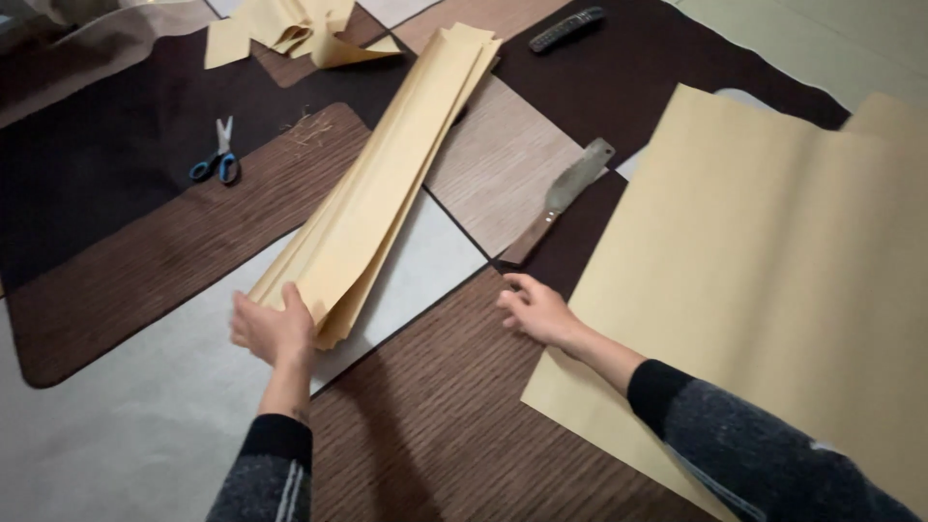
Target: Folding large sheets of paper and cutting them into strips using a large knife on a floor mat.
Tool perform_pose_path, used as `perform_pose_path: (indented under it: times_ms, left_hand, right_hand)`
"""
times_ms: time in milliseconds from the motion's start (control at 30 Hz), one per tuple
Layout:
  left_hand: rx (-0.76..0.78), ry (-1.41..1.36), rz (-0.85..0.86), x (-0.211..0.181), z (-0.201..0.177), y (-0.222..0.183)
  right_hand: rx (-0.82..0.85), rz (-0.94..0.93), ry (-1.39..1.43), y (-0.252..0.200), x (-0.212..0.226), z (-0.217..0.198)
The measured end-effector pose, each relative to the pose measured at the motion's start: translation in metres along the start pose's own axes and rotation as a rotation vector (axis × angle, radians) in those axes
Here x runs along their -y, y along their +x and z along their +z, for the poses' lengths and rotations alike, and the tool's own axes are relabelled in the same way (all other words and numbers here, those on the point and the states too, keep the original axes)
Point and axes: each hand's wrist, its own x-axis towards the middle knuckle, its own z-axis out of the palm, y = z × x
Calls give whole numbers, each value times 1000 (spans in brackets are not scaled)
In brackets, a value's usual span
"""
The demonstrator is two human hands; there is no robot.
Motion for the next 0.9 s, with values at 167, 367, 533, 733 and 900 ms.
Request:
perform_pose_path:
  times_ms: [167,367,533,733,900]
  left_hand:
    - [30,-114,452,-87,-23,-91]
    - [383,-207,704,-150,-25,-220]
    - [1026,-81,629,-134,4,-294]
    - [1268,273,620,-132,14,-319]
    - [1367,27,450,-129,4,-317]
  right_hand:
    - [-147,-23,-217,-41,-16,-38]
    - [-319,-155,-598,-90,-70,-85]
    - [-412,-99,-900,-142,-112,-120]
    - [-222,179,-965,-178,-128,-137]
    - [-194,168,-1020,-171,-134,-127]
